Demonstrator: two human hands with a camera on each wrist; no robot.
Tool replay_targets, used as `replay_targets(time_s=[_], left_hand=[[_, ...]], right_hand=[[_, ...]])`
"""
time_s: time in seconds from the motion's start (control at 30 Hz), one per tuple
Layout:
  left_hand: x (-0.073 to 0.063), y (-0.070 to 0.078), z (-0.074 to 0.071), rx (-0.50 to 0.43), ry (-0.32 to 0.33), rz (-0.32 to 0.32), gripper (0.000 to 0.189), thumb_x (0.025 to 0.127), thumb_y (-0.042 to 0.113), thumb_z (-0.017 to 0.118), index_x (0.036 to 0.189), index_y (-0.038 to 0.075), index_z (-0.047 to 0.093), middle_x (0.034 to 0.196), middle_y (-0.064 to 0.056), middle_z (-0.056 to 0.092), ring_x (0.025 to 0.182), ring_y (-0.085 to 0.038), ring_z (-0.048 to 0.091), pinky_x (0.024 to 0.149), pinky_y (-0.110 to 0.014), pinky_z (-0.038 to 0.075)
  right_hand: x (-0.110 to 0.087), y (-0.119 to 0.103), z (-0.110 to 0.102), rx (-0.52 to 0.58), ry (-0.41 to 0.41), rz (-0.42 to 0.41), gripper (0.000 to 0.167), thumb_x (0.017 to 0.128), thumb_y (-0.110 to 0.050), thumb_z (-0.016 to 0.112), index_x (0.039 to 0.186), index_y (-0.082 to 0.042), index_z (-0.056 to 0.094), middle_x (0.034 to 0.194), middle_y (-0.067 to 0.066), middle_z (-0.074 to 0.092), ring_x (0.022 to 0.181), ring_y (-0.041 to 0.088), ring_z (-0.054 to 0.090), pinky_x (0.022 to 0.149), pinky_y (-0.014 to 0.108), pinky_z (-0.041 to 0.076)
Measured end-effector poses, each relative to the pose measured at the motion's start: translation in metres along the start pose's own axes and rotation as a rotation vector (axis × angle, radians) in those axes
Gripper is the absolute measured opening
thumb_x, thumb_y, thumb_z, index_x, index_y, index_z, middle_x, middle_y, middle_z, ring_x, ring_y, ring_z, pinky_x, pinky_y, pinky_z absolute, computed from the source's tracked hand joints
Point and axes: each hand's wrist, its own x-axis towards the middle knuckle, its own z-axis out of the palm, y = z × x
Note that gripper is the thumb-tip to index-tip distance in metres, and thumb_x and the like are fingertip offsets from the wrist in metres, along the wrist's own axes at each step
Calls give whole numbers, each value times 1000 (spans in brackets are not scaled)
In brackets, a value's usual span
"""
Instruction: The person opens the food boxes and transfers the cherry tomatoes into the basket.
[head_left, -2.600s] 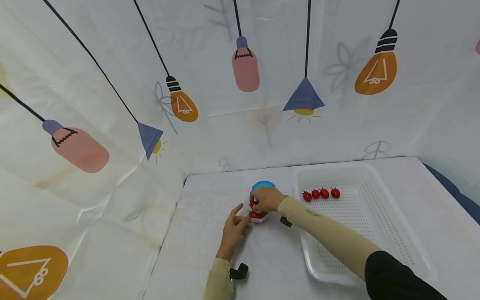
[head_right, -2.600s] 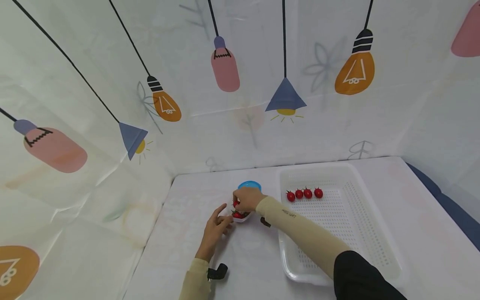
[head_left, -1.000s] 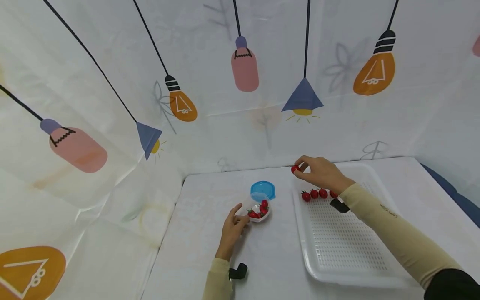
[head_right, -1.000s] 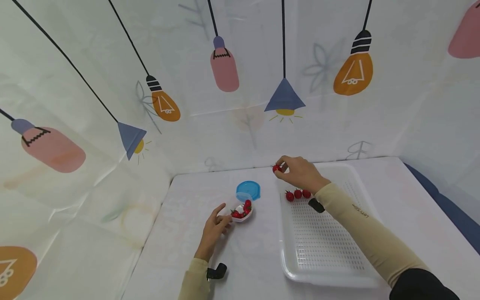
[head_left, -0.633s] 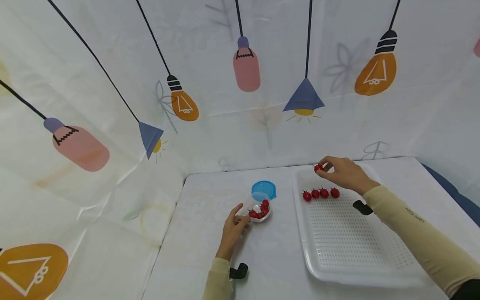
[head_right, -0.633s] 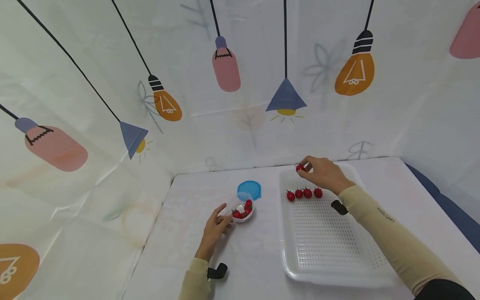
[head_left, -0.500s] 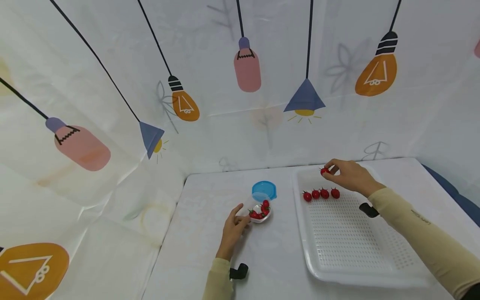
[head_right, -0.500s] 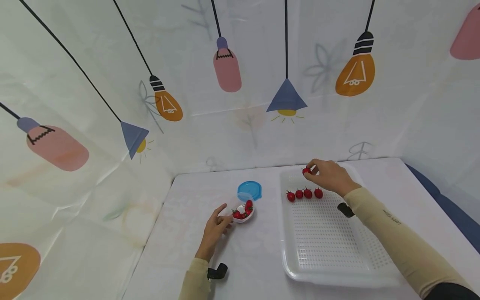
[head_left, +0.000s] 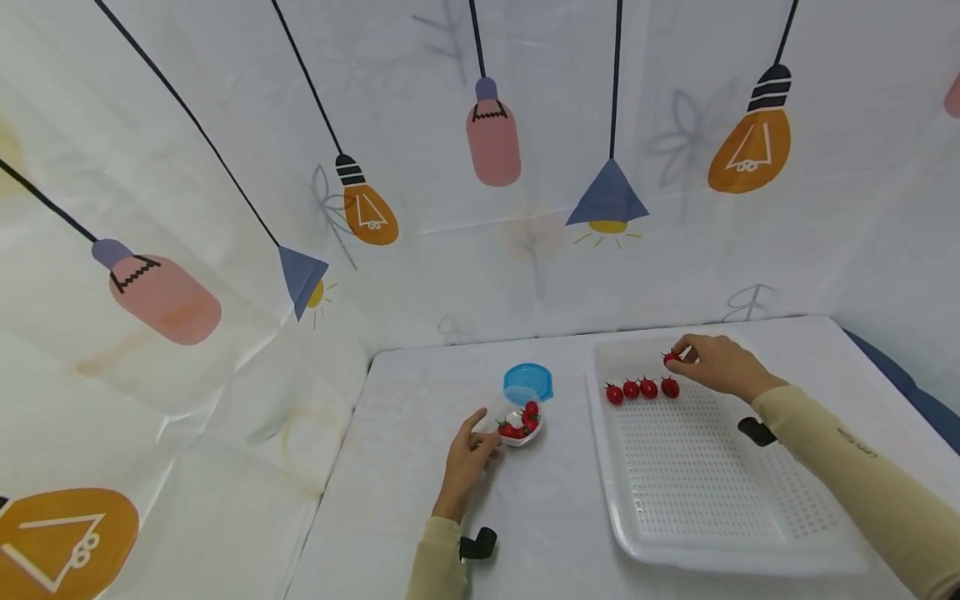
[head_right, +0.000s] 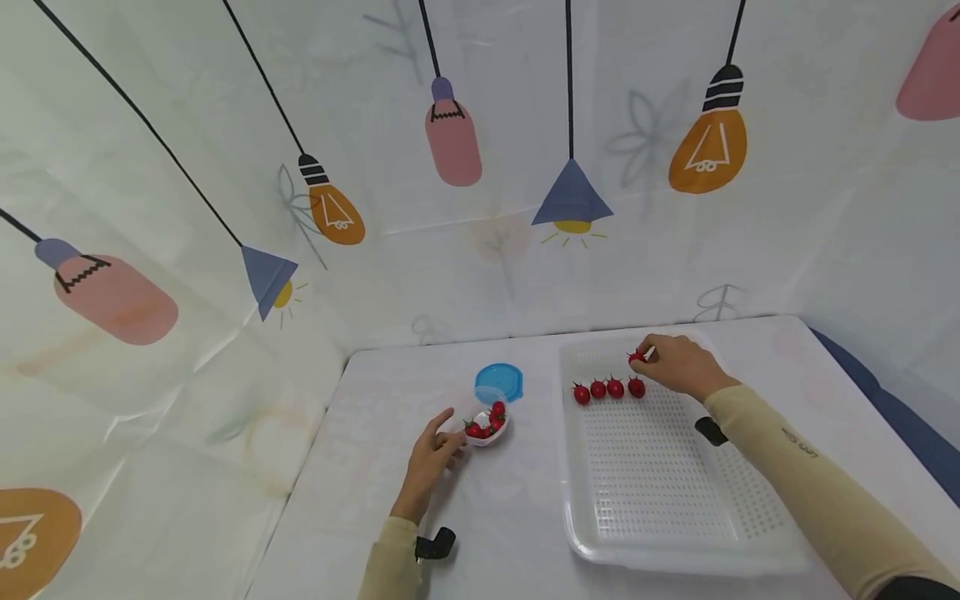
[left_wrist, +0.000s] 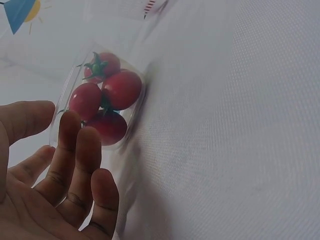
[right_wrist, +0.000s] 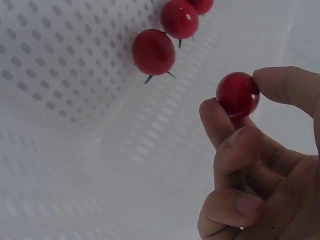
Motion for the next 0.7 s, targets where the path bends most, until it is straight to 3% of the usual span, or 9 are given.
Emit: replay_targets(time_s=[0.43, 0.7], left_hand=[[0, 2, 2, 5, 10, -6, 57, 99, 29, 67, 151, 17, 47, 98, -5, 73, 88, -24, 67, 73, -32, 50], [0, 3, 2, 9, 4, -4, 58, 99, 29, 67, 152, 16, 46, 99, -5, 73, 88, -23, 67, 73, -32, 50]], right_hand=[[-8, 6, 15, -35, -85, 49, 35, 94, -25, 68, 111, 5, 64, 96, 20, 71, 79, 27, 67, 63, 43, 54], [-10, 12, 23, -39, -106, 49, 33, 92, -25, 70, 108, 3, 64, 91, 12, 70, 77, 23, 64, 64, 41, 53]])
